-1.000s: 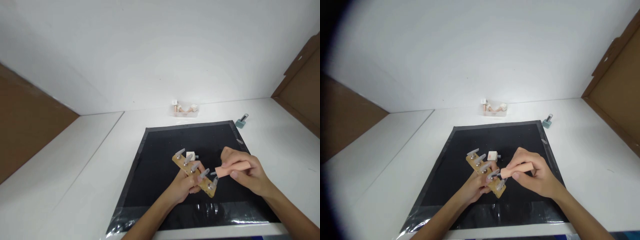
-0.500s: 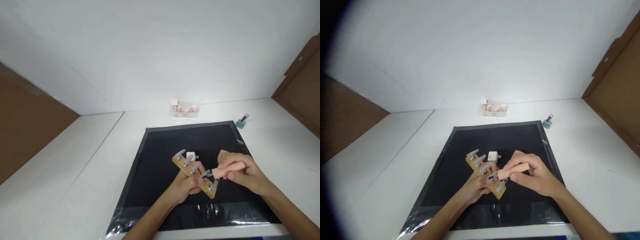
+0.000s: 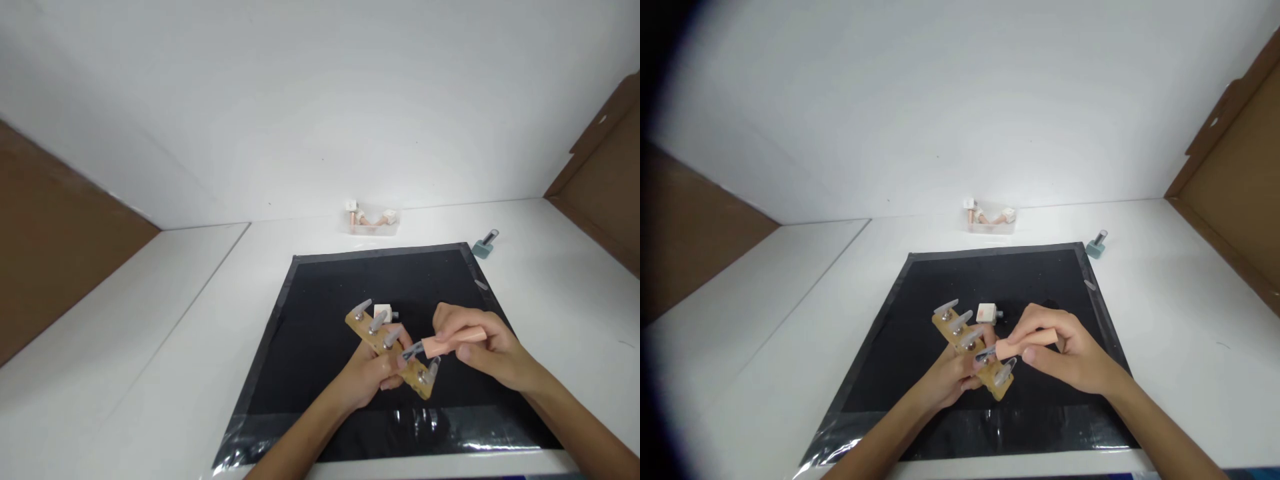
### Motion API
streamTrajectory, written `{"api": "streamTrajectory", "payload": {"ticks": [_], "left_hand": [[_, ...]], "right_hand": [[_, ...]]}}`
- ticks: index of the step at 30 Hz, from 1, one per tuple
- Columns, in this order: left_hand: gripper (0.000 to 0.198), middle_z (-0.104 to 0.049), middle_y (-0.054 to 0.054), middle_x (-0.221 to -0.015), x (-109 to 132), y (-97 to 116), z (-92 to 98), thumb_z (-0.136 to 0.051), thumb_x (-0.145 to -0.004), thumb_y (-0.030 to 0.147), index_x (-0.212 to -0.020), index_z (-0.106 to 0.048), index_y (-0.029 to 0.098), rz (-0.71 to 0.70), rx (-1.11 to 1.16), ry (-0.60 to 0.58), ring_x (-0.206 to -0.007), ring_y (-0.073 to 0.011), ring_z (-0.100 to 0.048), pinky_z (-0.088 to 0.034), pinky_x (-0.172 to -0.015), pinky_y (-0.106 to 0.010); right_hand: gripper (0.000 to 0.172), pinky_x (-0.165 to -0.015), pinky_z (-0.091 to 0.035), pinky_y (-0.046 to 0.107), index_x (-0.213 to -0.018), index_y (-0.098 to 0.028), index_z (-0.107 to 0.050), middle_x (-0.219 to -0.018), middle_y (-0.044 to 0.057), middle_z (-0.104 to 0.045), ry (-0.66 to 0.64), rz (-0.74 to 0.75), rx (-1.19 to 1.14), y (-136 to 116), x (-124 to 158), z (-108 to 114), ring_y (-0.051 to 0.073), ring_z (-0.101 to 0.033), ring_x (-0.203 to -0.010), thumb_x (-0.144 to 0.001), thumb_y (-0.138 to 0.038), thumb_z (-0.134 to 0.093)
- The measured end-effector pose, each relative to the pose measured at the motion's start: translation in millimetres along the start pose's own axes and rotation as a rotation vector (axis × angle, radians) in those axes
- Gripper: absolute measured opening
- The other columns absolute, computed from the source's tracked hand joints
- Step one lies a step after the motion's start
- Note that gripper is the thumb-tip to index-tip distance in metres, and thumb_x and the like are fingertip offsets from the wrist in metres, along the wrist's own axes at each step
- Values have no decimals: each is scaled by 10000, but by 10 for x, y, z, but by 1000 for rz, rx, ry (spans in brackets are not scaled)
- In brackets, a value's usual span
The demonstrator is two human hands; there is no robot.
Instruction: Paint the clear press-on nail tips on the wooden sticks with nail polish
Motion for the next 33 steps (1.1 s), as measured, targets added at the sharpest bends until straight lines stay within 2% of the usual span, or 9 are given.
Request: {"api": "streamTrajectory", "payload": {"ticks": [8,13,20,30,33], "left_hand": [[366,-395,79,-472,-4,3,11,-731,-518,391,-560,-441,172,2,-20,15,-366,-5,-222,-123,-344,-163],[357,-377,87,-455,-8,19,-7,-735,-513,375,-559,-446,171,-1,3,2,-363,-6,-212,-118,-343,-157],[336,-369,89,-462,-1,23,-13,-721,-516,366,-574,-452,174,10,-11,6,-372,-9,-209,-118,-347,-155],[406,-384,85,-465,4,3,10,-767,-501,422,-566,-459,165,-5,17,-12,-365,1,-219,-124,-348,-154],[418,-391,84,-473,4,-5,16,-773,-509,442,-578,-468,164,-23,19,-20,-363,1,-223,-130,-348,-154]], "right_hand": [[148,-552,-423,273,-909,-243,-671,-695,6,-533,-12,38,58,-59,-18,-16,134,-510,-631,-915,-276,-527],[167,-540,-420,264,-974,-262,-666,-730,12,-553,-35,71,90,-98,-40,-35,128,-501,-628,-925,-268,-506],[113,-556,-449,279,-937,-233,-651,-722,22,-555,-22,69,121,-104,-37,-35,148,-528,-657,-884,-209,-553],[118,-560,-412,270,-900,-236,-662,-732,17,-534,-4,8,28,-50,-13,-11,141,-503,-642,-880,-315,-577],[147,-555,-386,261,-863,-230,-675,-712,14,-539,35,-59,-31,8,15,4,141,-490,-641,-857,-358,-604]]}}
Point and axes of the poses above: each hand's wrist, its own x-axis away from the middle knuckle, its own z-axis out of the back of the hand, y = z × x, the point moved 4 cm from there along -x, towards the middle knuckle
